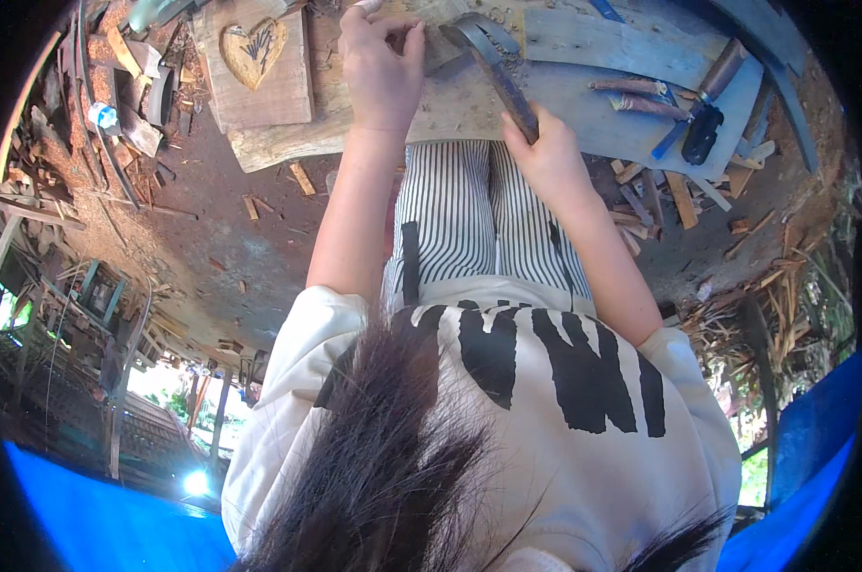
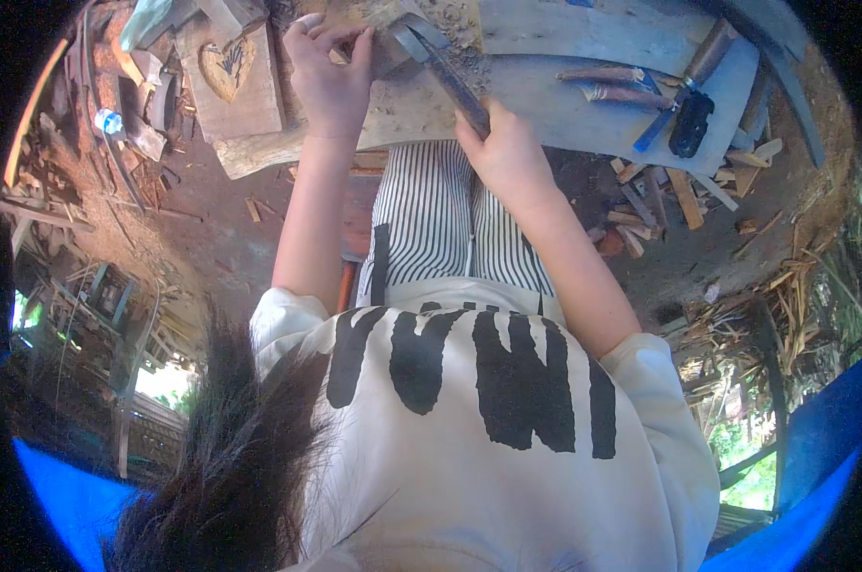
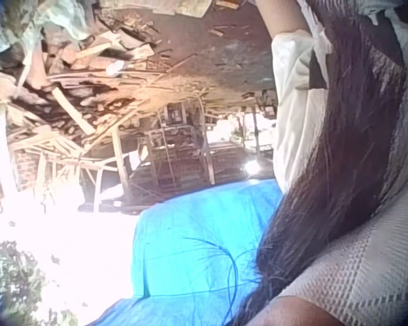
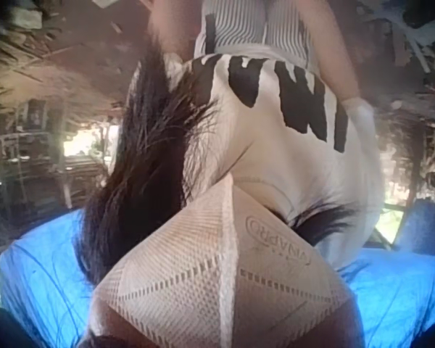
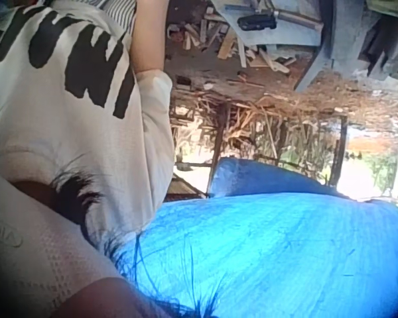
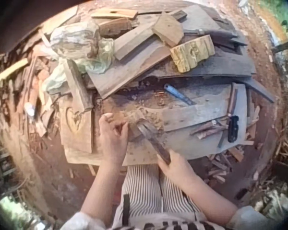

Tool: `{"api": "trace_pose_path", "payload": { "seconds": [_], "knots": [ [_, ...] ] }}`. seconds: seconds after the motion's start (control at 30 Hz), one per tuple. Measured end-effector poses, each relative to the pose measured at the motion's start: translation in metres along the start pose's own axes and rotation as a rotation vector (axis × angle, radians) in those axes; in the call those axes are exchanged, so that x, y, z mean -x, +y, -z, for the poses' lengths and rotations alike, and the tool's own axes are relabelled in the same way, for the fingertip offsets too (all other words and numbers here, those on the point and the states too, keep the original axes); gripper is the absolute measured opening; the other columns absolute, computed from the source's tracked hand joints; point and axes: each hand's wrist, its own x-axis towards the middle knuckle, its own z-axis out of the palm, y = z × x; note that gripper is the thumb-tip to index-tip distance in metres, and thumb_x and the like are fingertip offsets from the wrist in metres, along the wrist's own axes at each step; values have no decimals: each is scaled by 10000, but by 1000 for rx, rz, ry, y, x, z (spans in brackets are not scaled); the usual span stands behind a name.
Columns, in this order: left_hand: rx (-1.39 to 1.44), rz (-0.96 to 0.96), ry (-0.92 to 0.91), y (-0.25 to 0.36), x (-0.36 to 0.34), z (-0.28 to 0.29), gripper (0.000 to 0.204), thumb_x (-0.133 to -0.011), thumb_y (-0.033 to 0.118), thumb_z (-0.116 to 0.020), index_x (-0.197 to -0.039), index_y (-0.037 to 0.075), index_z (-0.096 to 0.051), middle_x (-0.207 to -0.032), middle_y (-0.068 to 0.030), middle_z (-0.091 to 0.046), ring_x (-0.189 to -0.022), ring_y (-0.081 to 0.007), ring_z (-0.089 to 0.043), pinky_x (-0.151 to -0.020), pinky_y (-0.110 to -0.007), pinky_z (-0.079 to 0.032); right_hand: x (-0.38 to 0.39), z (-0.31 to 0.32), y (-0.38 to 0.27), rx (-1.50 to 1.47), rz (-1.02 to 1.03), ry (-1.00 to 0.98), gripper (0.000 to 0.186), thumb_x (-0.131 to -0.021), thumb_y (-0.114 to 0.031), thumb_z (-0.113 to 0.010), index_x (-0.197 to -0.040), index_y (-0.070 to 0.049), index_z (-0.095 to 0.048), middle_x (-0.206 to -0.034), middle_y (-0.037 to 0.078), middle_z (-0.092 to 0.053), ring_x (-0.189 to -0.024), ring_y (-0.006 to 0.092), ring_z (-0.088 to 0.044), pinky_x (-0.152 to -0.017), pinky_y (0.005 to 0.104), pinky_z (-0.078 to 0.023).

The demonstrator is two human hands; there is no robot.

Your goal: Carve a design into a piece of wood using a hammer and a carving chisel.

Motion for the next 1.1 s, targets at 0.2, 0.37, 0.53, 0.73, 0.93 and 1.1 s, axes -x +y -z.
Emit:
{"api": "trace_pose_path", "payload": {
  "seconds": [0.2, 0.37, 0.53, 0.73, 0.93, 1.1],
  "knots": [
    [165, 215, -13, 7, 0, 3, 556, -814, 39, -752, -1247, 36, -402, -834, -88, -695, -756, -184, -674, -683, -277, -513, 5, 6, -12, -32, 92, 50, 357, -914, -311, -650, -1005, 32, -615, -732, 253, -642, -726, 421, -661, -619, 434, -516],
    [178, 214, -10, 10, -1, 6, 566, -795, 26, -752, -1243, 37, -406, -867, -98, -712, -788, -223, -693, -683, -304, -523, 7, 10, -26, -28, 211, 82, 355, -922, -333, -652, -1016, 6, -604, -702, 239, -637, -691, 425, -657, -589, 446, -506],
    [248, 298, -22, 4, 2, 8, 567, -794, 4, -725, -1259, 35, -402, -886, -116, -708, -818, -239, -695, -703, -316, -526, 1, 6, -23, 116, 258, 47, 338, -924, -342, -650, -1022, -22, -599, -700, 236, -639, -689, 447, -649, -568, 477, -492],
    [341, 330, 13, -1, 5, 8, 571, -799, -4, -714, -1273, 12, -396, -892, -133, -695, -840, -236, -690, -722, -319, -527, 10, 6, -34, 93, 213, 5, 308, -929, -320, -645, -961, -19, -586, -688, 241, -632, -685, 451, -648, -575, 475, -495],
    [366, 281, 39, -1, 8, 9, 565, -814, 10, -713, -1277, -23, -390, -882, -141, -683, -865, -246, -675, -761, -318, -520, 1, -6, -18, 192, 234, 16, 305, -929, -296, -650, -983, 0, -599, -697, 211, -645, -682, 416, -667, -576, 452, -504],
    [298, 245, 31, -8, 10, 6, 591, -821, 40, -730, -1291, -33, -379, -873, -128, -677, -881, -243, -652, -774, -323, -509, 7, -7, -18, 103, 350, 74, 292, -902, -233, -672, -1047, 12, -605, -786, 205, -672, -721, 399, -680, -599, 444, -513]
  ]
}}
